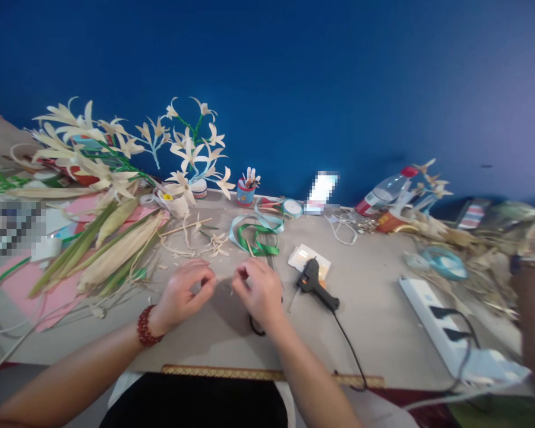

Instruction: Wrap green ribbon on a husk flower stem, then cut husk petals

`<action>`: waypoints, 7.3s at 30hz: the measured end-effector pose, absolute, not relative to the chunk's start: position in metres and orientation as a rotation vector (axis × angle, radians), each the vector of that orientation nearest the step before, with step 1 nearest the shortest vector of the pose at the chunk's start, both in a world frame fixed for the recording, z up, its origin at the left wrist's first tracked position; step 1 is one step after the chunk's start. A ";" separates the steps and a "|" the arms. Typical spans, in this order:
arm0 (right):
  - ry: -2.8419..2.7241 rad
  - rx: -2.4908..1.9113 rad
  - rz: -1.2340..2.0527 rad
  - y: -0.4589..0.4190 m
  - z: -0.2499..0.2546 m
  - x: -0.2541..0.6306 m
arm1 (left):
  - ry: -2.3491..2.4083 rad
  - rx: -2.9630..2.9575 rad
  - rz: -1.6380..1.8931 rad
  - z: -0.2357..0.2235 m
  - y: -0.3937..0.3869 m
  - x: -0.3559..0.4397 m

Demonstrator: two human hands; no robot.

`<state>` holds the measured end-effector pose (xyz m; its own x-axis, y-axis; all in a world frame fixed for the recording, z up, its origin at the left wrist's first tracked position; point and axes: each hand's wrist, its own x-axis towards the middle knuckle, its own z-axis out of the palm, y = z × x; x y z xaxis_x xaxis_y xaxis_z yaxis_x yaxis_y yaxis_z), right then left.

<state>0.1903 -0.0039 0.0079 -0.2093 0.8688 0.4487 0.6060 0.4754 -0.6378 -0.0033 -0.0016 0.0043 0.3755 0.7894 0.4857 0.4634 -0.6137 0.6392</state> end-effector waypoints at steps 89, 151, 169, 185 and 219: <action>-1.073 -1.051 1.780 0.000 -0.008 0.183 | 0.806 1.195 0.778 0.005 0.006 -0.001; -1.061 -0.929 1.758 -0.002 -0.006 0.190 | 0.663 1.190 0.838 0.004 0.005 -0.005; -1.963 -1.312 0.572 0.030 -0.020 0.205 | 0.505 2.144 0.557 -0.013 -0.015 0.014; -2.053 -1.454 0.324 0.031 -0.016 0.224 | 1.462 2.206 0.840 -0.021 0.023 -0.012; -1.935 -1.350 0.317 0.030 -0.009 0.226 | 1.421 1.983 1.200 -0.022 0.045 -0.027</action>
<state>0.2259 0.0304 -0.0089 -0.1699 0.8865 0.4304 0.7026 0.4152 -0.5779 -0.0269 0.0450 -0.0221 0.1055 0.9100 0.4010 0.5477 -0.3898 0.7403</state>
